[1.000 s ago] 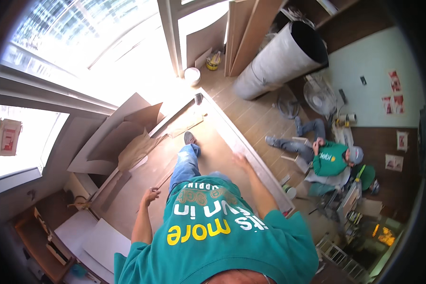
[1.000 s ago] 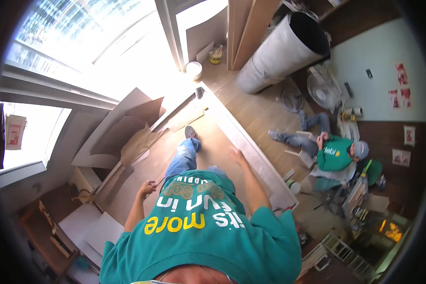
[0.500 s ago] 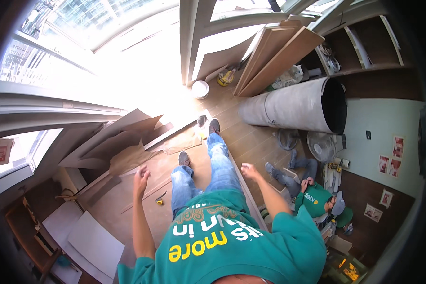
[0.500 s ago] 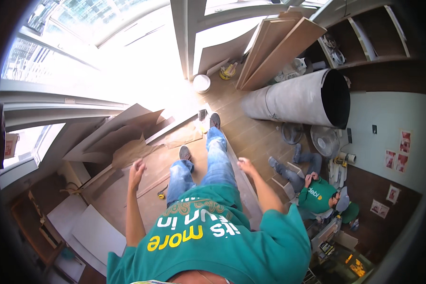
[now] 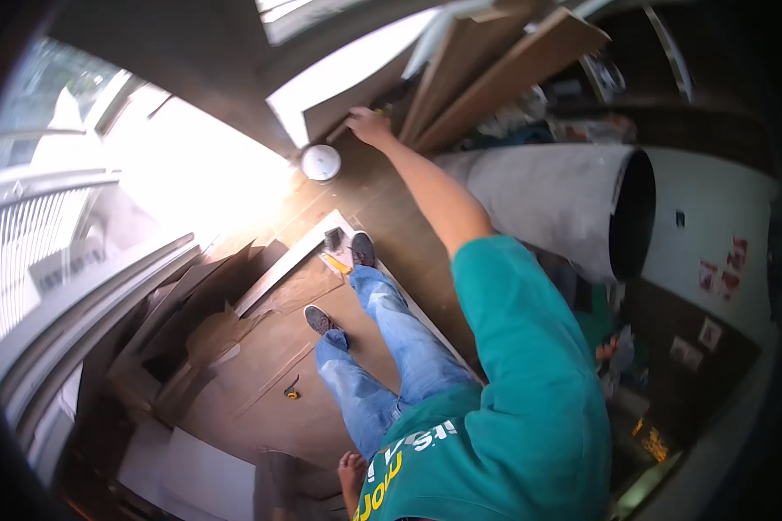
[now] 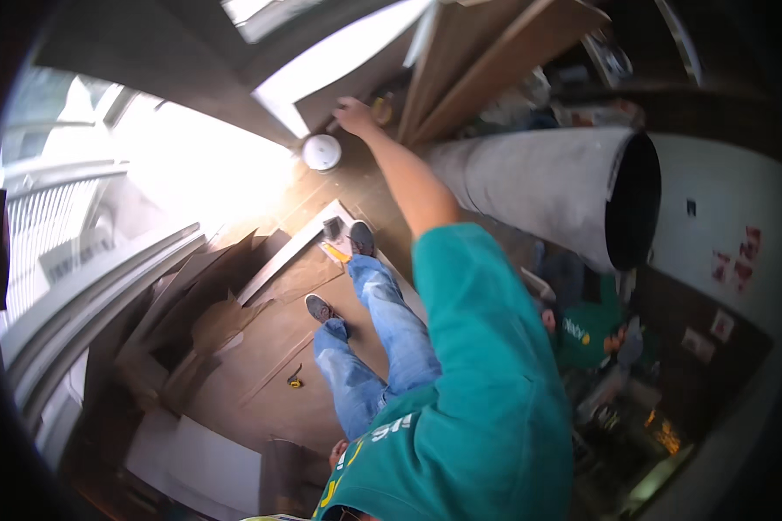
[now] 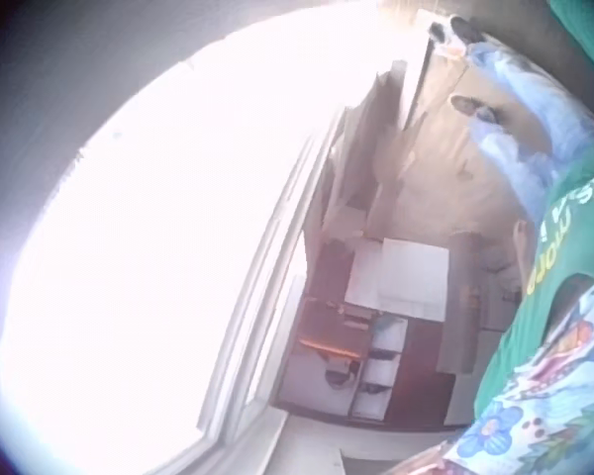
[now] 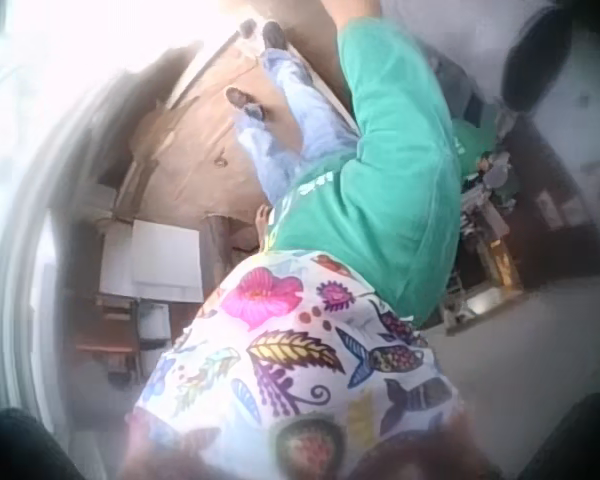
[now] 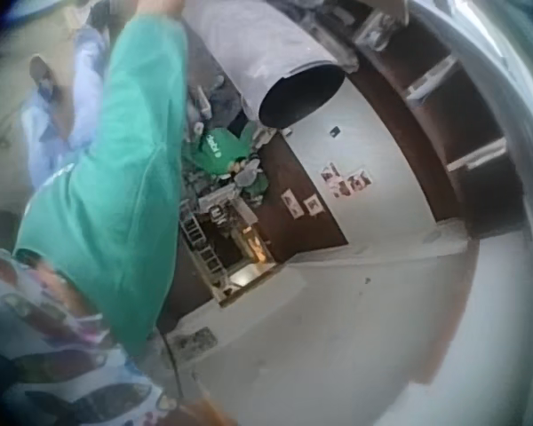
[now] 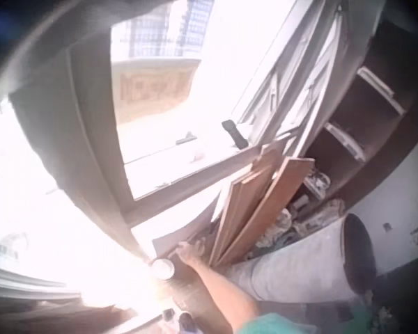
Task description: The person repeatedly picks up flat white and gray sheets, rolls them into cylindrical shapes, and inserts them into a larger gray cylinder. The person also picks up and places down a black curved sheet. The task involves repeated handling and stacking of these rolled sheets within the larger cylinder.
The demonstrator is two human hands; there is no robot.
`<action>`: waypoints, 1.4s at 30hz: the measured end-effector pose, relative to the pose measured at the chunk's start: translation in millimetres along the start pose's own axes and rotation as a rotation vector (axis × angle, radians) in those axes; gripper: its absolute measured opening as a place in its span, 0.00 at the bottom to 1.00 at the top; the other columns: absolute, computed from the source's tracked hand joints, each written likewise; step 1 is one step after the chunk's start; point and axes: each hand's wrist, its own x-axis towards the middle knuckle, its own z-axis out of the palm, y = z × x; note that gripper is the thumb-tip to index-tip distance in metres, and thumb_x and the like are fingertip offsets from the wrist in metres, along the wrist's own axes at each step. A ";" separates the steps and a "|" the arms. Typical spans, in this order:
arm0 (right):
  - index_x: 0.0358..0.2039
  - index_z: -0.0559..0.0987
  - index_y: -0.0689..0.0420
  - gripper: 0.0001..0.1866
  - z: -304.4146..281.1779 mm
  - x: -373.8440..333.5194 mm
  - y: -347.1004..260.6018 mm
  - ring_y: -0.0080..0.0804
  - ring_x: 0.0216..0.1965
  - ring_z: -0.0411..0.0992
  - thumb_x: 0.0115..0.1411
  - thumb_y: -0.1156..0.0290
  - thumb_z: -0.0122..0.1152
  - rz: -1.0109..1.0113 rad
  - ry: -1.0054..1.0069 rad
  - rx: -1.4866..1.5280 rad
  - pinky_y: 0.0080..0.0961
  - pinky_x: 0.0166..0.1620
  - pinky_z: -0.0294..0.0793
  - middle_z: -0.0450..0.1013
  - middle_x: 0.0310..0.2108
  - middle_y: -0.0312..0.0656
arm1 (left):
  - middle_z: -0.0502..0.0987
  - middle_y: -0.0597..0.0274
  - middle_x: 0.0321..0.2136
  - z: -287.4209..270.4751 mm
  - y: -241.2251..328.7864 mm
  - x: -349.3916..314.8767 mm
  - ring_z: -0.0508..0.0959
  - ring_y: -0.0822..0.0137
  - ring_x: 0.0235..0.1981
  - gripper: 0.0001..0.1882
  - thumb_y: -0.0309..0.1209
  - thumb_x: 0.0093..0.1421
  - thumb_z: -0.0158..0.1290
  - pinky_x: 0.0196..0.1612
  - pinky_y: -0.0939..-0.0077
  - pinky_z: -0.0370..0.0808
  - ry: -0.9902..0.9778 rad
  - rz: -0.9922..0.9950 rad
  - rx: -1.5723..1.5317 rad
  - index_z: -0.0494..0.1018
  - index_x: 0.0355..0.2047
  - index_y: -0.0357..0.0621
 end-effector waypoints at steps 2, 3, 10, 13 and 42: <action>0.51 0.76 0.64 0.27 7.0 24.1 -2.5 0.54 0.56 0.69 0.55 0.57 0.58 0.211 0.055 0.056 0.40 0.59 0.69 0.71 0.54 0.58 | 0.77 0.55 0.40 -4.6 -12.2 9.4 0.79 0.65 0.35 0.23 0.32 0.65 0.53 0.34 0.73 0.78 -0.059 -0.031 0.037 0.63 0.58 0.40; 0.56 0.71 0.66 0.34 16.2 43.2 -11.6 0.57 0.60 0.65 0.55 0.53 0.57 0.388 0.027 0.168 0.40 0.63 0.64 0.67 0.58 0.60 | 0.77 0.55 0.40 11.4 -2.9 7.1 0.79 0.65 0.35 0.23 0.33 0.65 0.53 0.34 0.73 0.78 -0.057 -0.046 -0.017 0.63 0.58 0.40; 0.66 0.50 0.61 0.48 30.9 94.8 -39.8 0.50 0.66 0.57 0.57 0.43 0.58 0.862 0.146 0.497 0.42 0.66 0.60 0.54 0.66 0.58 | 0.77 0.54 0.41 37.5 58.9 -8.7 0.79 0.65 0.35 0.23 0.33 0.65 0.53 0.35 0.72 0.78 -0.020 -0.029 -0.039 0.63 0.58 0.40; 0.67 0.48 0.62 0.51 23.6 106.8 -30.5 0.49 0.62 0.63 0.57 0.42 0.59 0.934 -0.001 0.597 0.36 0.50 0.78 0.55 0.66 0.56 | 0.77 0.53 0.41 44.9 64.4 -16.5 0.79 0.65 0.35 0.23 0.33 0.66 0.53 0.35 0.72 0.78 0.019 -0.037 -0.055 0.63 0.58 0.40; 0.41 0.82 0.63 0.20 45.1 39.5 -88.1 0.42 0.45 0.77 0.53 0.63 0.69 0.569 0.019 0.302 0.31 0.36 0.82 0.79 0.40 0.47 | 0.76 0.54 0.42 53.8 145.5 -12.6 0.77 0.67 0.42 0.21 0.32 0.68 0.50 0.45 0.72 0.76 -0.027 0.113 0.083 0.63 0.58 0.41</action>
